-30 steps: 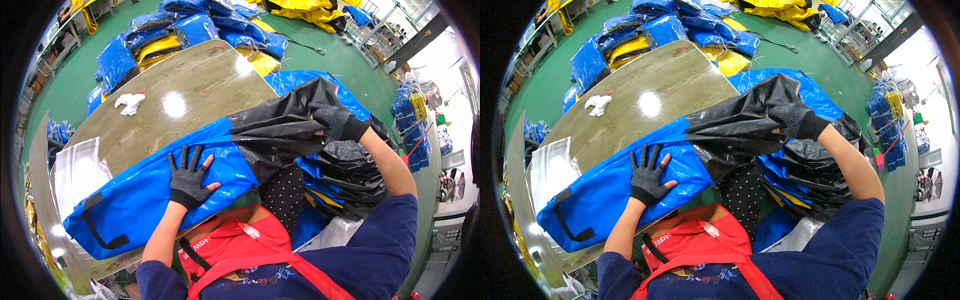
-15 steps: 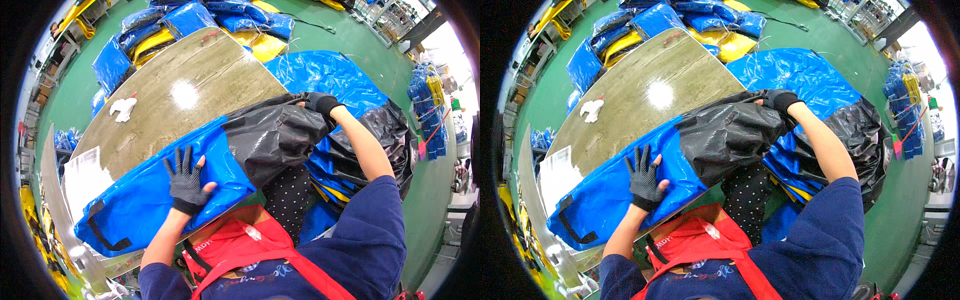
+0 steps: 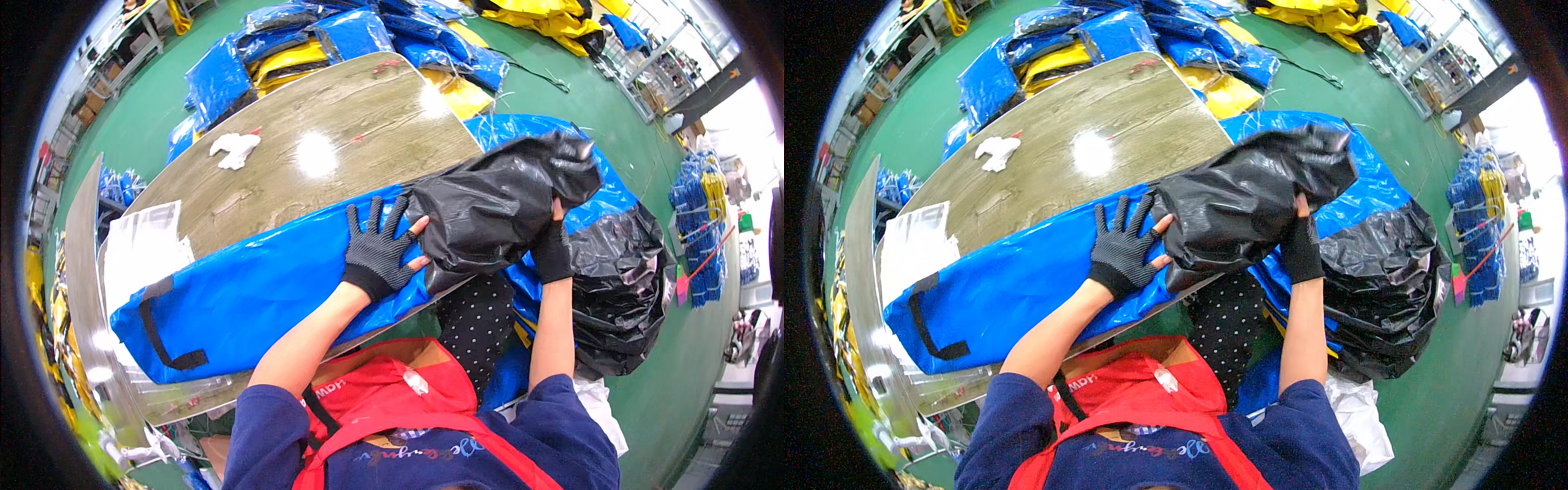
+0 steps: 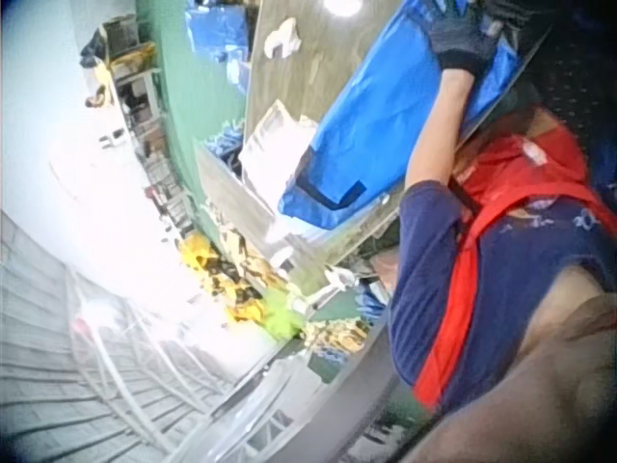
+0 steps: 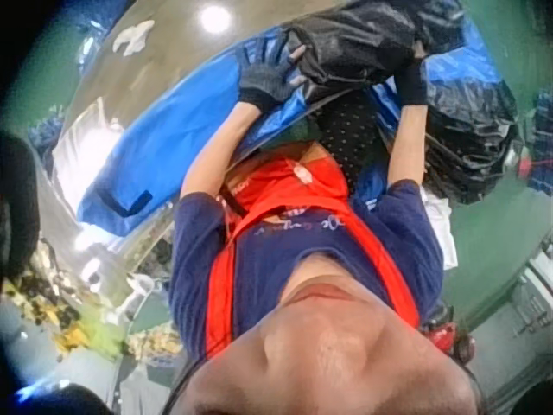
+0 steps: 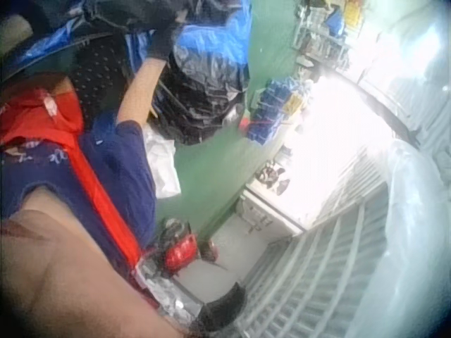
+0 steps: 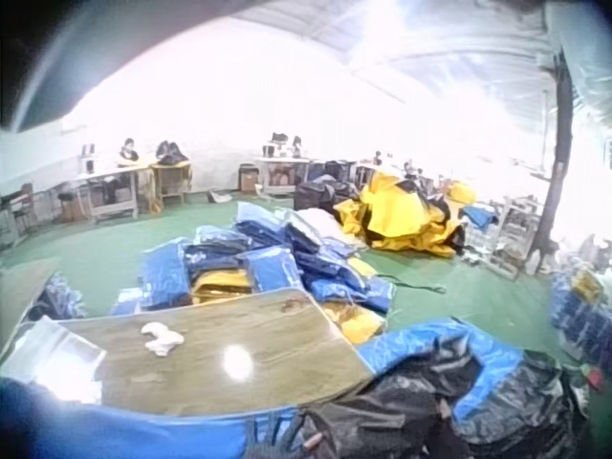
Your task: The person folds a blue and black item, places it into a clear plastic bag, and sets the bag on a table. This process is repeated multiple times with similar items.
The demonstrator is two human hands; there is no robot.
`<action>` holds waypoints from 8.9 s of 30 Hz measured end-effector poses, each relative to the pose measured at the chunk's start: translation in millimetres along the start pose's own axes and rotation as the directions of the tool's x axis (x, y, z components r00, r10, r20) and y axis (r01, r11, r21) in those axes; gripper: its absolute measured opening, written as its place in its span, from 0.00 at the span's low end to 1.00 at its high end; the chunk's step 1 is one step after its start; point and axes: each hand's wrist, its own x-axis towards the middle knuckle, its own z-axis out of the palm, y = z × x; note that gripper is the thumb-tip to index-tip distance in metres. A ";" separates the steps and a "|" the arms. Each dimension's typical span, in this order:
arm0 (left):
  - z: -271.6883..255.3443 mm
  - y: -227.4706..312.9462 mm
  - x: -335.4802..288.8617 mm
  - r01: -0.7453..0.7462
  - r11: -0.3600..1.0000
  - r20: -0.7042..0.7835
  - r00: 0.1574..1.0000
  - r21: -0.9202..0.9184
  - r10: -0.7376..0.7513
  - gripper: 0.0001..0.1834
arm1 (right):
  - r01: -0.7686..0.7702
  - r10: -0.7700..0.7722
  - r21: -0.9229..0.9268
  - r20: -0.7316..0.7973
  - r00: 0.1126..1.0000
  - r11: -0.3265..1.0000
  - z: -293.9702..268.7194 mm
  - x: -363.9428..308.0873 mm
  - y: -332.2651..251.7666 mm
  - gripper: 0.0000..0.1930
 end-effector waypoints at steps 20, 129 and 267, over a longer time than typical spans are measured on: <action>-156.7 -63.3 -148.1 0.071 0.981 -0.325 0.946 0.182 -0.008 0.28 | 0.862 -0.299 -0.506 0.825 0.480 -0.012 277.0 -144.1 51.5 0.21; -19.2 -63.7 -155.3 0.079 0.701 -0.366 0.808 -0.709 -0.462 0.57 | 0.045 -0.015 -0.222 0.135 0.991 0.974 151.8 -86.7 14.7 0.18; -117.0 -62.5 -278.1 0.320 0.035 0.212 0.701 -0.947 -0.680 0.42 | 0.181 -0.010 -0.474 0.340 0.940 0.862 162.5 -161.5 69.3 0.18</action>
